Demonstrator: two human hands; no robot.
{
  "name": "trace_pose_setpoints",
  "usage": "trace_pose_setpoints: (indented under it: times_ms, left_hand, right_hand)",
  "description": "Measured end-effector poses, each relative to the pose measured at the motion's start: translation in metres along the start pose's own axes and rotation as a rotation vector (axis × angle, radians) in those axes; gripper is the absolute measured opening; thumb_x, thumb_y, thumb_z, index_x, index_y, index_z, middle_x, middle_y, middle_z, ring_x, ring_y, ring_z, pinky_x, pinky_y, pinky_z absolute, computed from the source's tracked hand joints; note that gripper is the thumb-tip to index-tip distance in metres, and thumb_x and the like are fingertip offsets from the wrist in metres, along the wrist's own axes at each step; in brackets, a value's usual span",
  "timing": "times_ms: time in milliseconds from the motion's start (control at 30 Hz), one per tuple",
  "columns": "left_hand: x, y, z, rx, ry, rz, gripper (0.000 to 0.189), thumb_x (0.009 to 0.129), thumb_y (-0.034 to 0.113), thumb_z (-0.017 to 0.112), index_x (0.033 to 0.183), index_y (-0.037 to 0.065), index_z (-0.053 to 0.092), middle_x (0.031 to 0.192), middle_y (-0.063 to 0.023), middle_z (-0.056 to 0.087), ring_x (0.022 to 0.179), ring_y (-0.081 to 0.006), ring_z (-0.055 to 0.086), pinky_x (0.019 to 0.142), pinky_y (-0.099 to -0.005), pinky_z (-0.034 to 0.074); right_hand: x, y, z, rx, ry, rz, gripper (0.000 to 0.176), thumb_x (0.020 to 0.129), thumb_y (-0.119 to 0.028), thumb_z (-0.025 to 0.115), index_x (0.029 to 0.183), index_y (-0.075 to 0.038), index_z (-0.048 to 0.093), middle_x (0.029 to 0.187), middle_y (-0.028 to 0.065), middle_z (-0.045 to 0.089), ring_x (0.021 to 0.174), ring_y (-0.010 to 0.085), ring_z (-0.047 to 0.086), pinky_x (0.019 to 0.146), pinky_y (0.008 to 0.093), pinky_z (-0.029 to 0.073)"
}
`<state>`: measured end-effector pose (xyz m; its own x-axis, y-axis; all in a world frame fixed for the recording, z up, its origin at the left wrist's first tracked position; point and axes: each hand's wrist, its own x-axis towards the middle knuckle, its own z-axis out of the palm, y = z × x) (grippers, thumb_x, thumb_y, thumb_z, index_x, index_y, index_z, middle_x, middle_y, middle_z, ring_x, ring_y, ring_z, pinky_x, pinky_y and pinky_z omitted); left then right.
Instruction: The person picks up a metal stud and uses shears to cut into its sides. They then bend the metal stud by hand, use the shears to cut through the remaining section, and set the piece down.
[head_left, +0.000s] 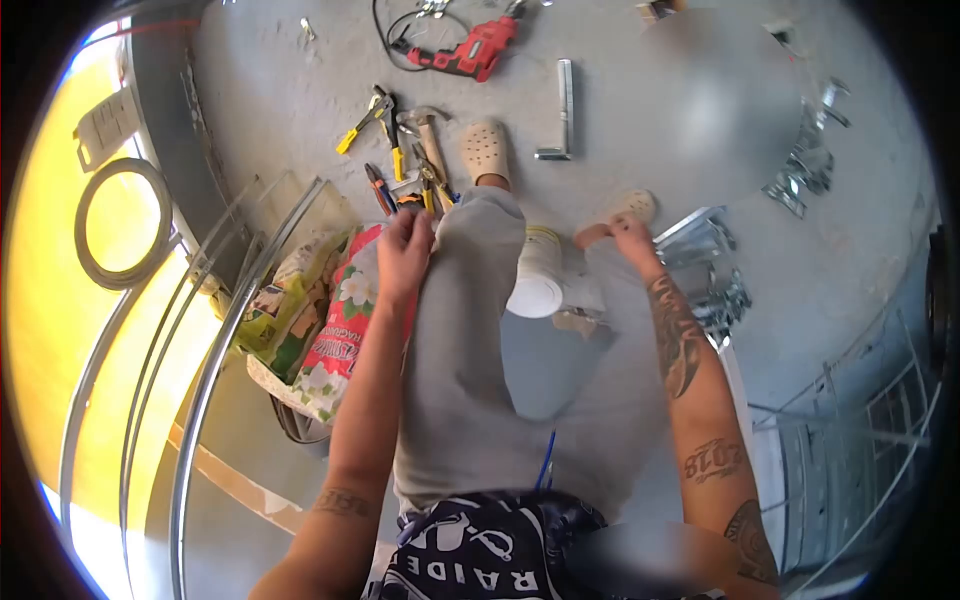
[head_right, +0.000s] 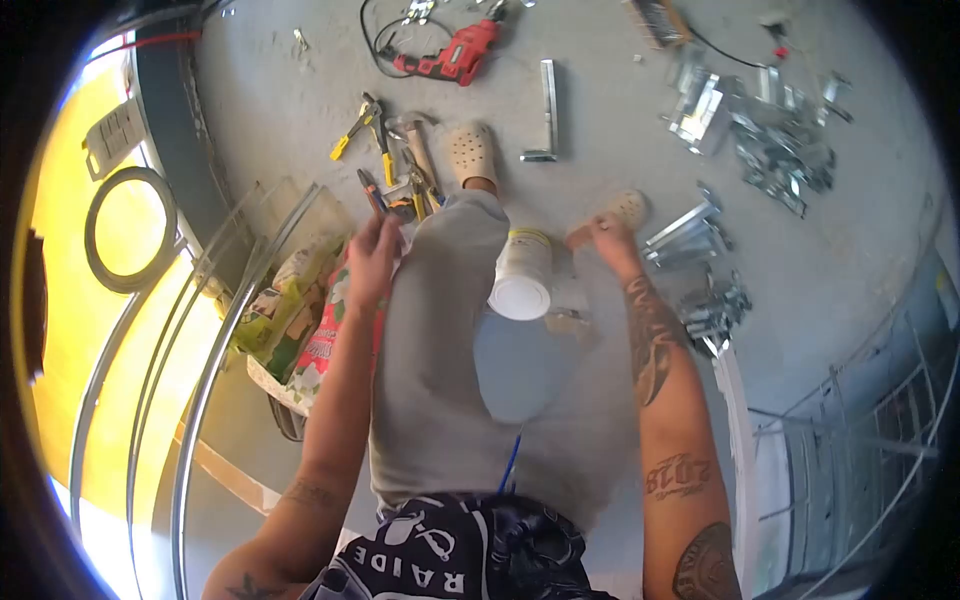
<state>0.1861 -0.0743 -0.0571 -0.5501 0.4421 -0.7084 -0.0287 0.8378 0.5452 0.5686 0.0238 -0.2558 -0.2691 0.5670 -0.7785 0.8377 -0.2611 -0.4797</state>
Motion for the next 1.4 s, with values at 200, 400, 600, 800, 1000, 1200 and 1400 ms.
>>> trace_pose_setpoints:
  times_ms: [200, 400, 600, 800, 1000, 1200, 1400]
  left_hand:
    - [0.132, -0.177, -0.015, 0.072, 0.032, -0.307, 0.029, 0.094, 0.029, 0.061, 0.097, 0.000, 0.065, 0.078, -0.0060, 0.067, 0.068, -0.0109, 0.061, 0.063, -0.0271, 0.049]
    - [0.195, -0.363, -0.031, 0.339, 0.295, -0.451, 0.055, 0.083, 0.038, 0.068, 0.121, -0.001, 0.058, 0.106, -0.0241, 0.070, 0.097, -0.0338, 0.069, 0.084, -0.0410, 0.052]
    - [0.261, -0.453, -0.045, -0.005, 0.494, -0.391, 0.049, 0.085, 0.041, 0.067, 0.114, 0.002, 0.061, 0.088, -0.0090, 0.070, 0.072, -0.0155, 0.066, 0.061, -0.0306, 0.051]
    - [0.269, -0.446, -0.051, -0.187, 0.433, -0.332, 0.043, 0.088, 0.038, 0.065, 0.116, 0.005, 0.061, 0.087, -0.0075, 0.069, 0.073, -0.0157, 0.066, 0.061, -0.0316, 0.052]
    - [0.243, -0.406, -0.094, -0.554, 0.387, -0.190, 0.038, 0.090, 0.034, 0.063, 0.117, 0.008, 0.062, 0.086, -0.0061, 0.068, 0.074, -0.0159, 0.065, 0.062, -0.0327, 0.053]
    - [0.200, -0.211, -0.121, -0.990, 0.145, 0.489, 0.052, 0.092, 0.044, 0.055, 0.127, 0.005, 0.058, 0.130, -0.0030, 0.056, 0.124, -0.0153, 0.046, 0.105, -0.0365, 0.029]
    - [0.047, 0.070, -0.061, -0.918, -0.511, 0.984, 0.067, 0.074, 0.012, 0.047, 0.140, 0.008, 0.040, 0.139, -0.0094, 0.045, 0.132, -0.0311, 0.044, 0.096, -0.0502, 0.042]
  right_hand:
    - [0.145, -0.046, 0.040, -0.131, 0.172, 0.030, 0.064, 0.084, -0.047, 0.068, 0.131, -0.005, 0.053, 0.109, 0.0204, 0.060, 0.099, 0.0362, 0.061, 0.087, 0.0438, 0.048]
    - [0.196, -0.052, 0.084, -0.069, 0.248, -0.067, 0.073, 0.077, -0.042, 0.076, 0.133, -0.001, 0.051, 0.117, 0.0197, 0.058, 0.105, 0.0342, 0.059, 0.090, 0.0434, 0.048]
    - [0.214, -0.061, 0.093, -0.123, 0.211, -0.186, 0.048, 0.078, -0.031, 0.075, 0.112, 0.000, 0.061, 0.111, 0.0217, 0.061, 0.100, 0.0375, 0.061, 0.087, 0.0435, 0.049]
    - [0.208, -0.062, 0.066, 0.250, -0.019, -0.166, 0.042, 0.083, -0.021, 0.067, 0.119, -0.002, 0.056, 0.097, 0.0114, 0.067, 0.078, 0.0241, 0.066, 0.074, 0.0365, 0.054]
    - [0.084, -0.156, -0.055, 0.987, -0.287, -0.447, 0.043, 0.097, -0.013, 0.053, 0.137, -0.007, 0.040, 0.115, 0.0133, 0.062, 0.094, 0.0232, 0.066, 0.084, 0.0377, 0.058]
    - [-0.046, -0.191, -0.143, 1.151, -0.261, -0.764, 0.051, 0.095, -0.016, 0.059, 0.138, -0.015, 0.033, 0.101, 0.0079, 0.056, 0.088, 0.0161, 0.060, 0.069, 0.0335, 0.054]
    - [-0.134, -0.217, -0.192, 1.095, -0.096, -0.982, 0.052, 0.089, -0.005, 0.057, 0.135, -0.011, 0.036, 0.092, 0.0043, 0.054, 0.073, 0.0127, 0.057, 0.063, 0.0308, 0.051]
